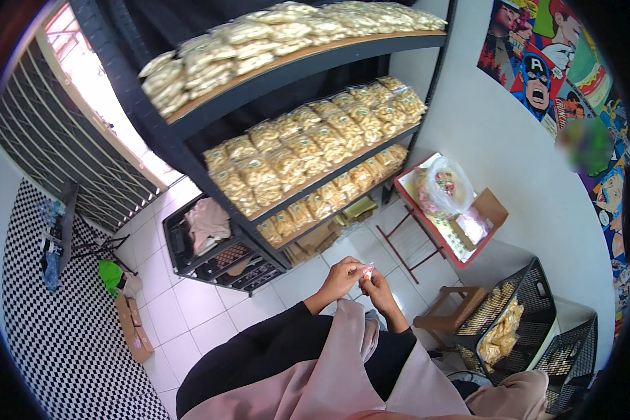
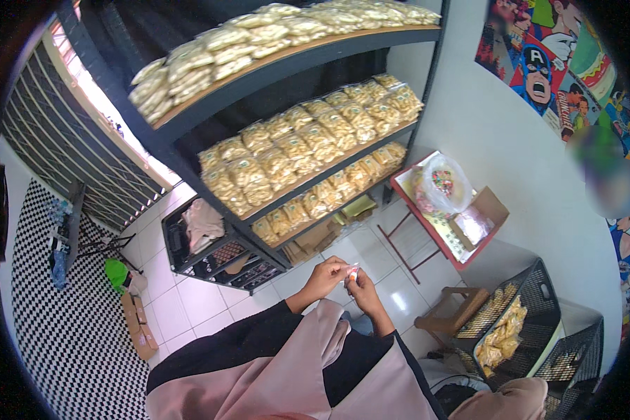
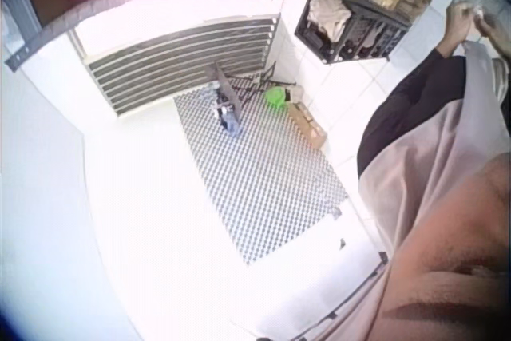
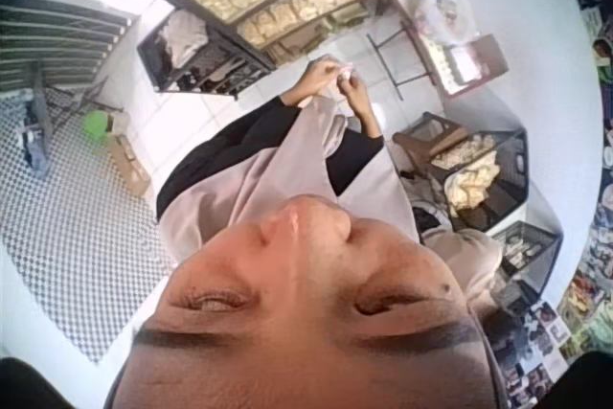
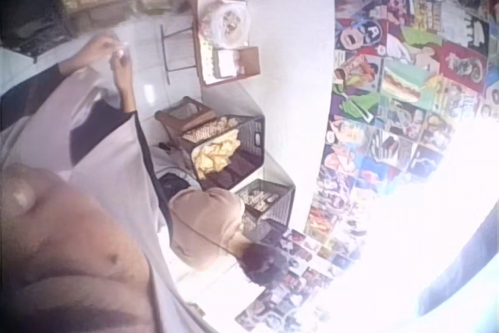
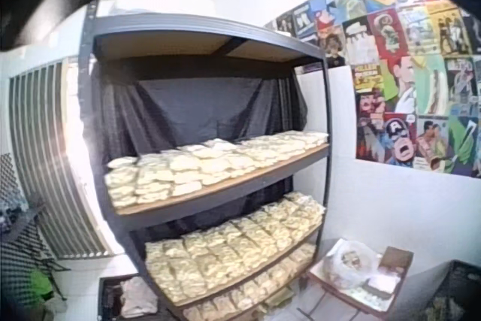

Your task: The person picks up small colored items from a plastic bag and places them into a transparent packet.

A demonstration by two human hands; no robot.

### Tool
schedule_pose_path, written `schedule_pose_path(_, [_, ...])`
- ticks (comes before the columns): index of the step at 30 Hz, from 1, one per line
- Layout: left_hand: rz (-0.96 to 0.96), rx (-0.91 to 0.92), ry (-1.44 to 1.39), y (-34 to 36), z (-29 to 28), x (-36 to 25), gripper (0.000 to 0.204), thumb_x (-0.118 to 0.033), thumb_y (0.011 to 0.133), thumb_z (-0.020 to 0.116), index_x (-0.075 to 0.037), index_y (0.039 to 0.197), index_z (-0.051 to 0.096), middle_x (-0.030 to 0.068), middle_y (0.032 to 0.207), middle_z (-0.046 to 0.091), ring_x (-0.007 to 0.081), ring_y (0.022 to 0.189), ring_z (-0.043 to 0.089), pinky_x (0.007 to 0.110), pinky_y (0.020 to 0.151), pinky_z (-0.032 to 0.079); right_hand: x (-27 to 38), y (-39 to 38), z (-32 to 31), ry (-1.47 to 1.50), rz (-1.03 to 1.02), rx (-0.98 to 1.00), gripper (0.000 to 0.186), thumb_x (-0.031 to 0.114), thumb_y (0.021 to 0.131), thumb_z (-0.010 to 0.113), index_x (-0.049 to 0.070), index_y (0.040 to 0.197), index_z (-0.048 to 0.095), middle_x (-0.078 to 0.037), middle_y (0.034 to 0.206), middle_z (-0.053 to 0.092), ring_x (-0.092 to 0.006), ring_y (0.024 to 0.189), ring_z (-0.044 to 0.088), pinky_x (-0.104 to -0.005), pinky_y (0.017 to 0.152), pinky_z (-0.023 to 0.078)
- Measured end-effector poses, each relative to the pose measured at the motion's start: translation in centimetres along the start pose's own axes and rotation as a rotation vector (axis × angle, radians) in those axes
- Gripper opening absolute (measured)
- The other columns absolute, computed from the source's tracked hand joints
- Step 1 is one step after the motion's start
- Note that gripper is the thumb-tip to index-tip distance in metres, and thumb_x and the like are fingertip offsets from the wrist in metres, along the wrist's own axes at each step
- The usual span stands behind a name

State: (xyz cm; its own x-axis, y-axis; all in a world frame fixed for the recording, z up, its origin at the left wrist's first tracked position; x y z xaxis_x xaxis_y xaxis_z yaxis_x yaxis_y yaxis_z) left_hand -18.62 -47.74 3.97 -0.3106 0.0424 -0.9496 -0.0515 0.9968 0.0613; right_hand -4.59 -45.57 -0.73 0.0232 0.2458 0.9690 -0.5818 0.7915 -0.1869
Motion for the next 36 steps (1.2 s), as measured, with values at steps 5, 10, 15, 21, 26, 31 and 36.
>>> schedule_pose_path(5, [-0.199,-0.068,-0.117,-7.4,-6.3,4.4,0.020,-0.017,0.087,0.063,0.001,0.095,0.067,0.0081,0.087,0.064,0.0129,0.078,0.062,0.027,0.069,0.049,-4.4,-1.0,9.3,-0.088,0.029,0.153,0.018,0.019,0.092,0.051,0.006,0.104,0.053,0.002,0.079,0.051,-0.0061,0.066,0.046,-0.0220,0.059,0.040])
schedule_pose_path(10, [-0.312,-0.049,-0.111,-13.4,-10.9,5.2,0.021,-0.018,0.086,0.066,0.002,0.091,0.068,0.0071,0.085,0.064,0.0117,0.074,0.061,0.025,0.064,0.047,-6.5,-3.3,15.7,-0.196,0.140,0.242,0.023,0.022,0.092,0.055,0.004,0.106,0.052,0.000,0.083,0.055,-0.0079,0.071,0.049,-0.0245,0.063,0.042])
schedule_pose_path(15, [-0.261,-0.057,-0.135,-15.6,-11.8,7.1,0.019,-0.015,0.084,0.067,0.003,0.090,0.067,0.0069,0.082,0.062,0.0122,0.067,0.061,0.025,0.059,0.048,-5.5,-4.6,18.4,-0.069,0.133,0.197,0.026,0.025,0.095,0.052,0.000,0.105,0.050,-0.005,0.087,0.058,-0.0139,0.084,0.060,-0.0279,0.074,0.048])
schedule_pose_path(21, [-0.372,0.072,-0.221,-13.0,-9.6,5.5,0.025,-0.011,0.083,0.069,0.003,0.102,0.062,0.0063,0.083,0.063,0.0108,0.070,0.060,0.024,0.060,0.048,-4.6,-4.6,15.3,-0.120,0.130,0.148,0.025,0.022,0.097,0.047,-0.001,0.106,0.049,-0.010,0.091,0.062,-0.0165,0.088,0.063,-0.0292,0.074,0.051])
schedule_pose_path(26, [-0.299,0.057,-0.302,-8.6,-4.9,6.4,0.036,-0.012,0.083,0.069,0.004,0.113,0.056,0.0100,0.089,0.066,0.0130,0.075,0.064,0.024,0.066,0.050,-5.0,-3.4,9.0,-0.131,0.042,0.017,0.023,0.018,0.098,0.046,-0.001,0.109,0.049,-0.009,0.091,0.062,-0.0139,0.082,0.061,-0.0293,0.075,0.052])
schedule_pose_path(31, [-0.170,0.144,-0.208,-2.4,0.5,5.3,0.021,-0.011,0.087,0.062,0.002,0.104,0.065,0.0088,0.092,0.063,0.0150,0.082,0.062,0.025,0.073,0.050,-2.8,-1.9,0.6,-0.074,-0.005,-0.084,0.019,0.013,0.095,0.050,-0.001,0.108,0.047,-0.007,0.090,0.061,-0.0132,0.080,0.060,-0.0280,0.072,0.050])
schedule_pose_path(36, [-0.114,0.209,-0.206,3.6,6.3,1.1,0.019,-0.012,0.088,0.061,-0.001,0.101,0.069,0.0085,0.093,0.062,0.0154,0.085,0.060,0.026,0.077,0.047,0.5,-2.1,-6.9,-0.058,-0.065,-0.170,0.019,0.015,0.093,0.056,0.000,0.103,0.050,-0.007,0.086,0.062,-0.0135,0.078,0.060,-0.0277,0.069,0.049])
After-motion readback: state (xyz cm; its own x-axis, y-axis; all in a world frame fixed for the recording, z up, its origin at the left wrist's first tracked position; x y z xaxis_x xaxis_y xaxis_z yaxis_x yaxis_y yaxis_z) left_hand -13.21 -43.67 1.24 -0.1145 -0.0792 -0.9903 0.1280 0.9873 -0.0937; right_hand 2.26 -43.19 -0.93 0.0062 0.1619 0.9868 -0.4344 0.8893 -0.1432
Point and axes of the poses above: each hand's wrist, its own y-axis towards the middle knuckle, its own z-axis out of the palm, x = y × z, the point moved 3 cm from there along y, towards the middle knuckle
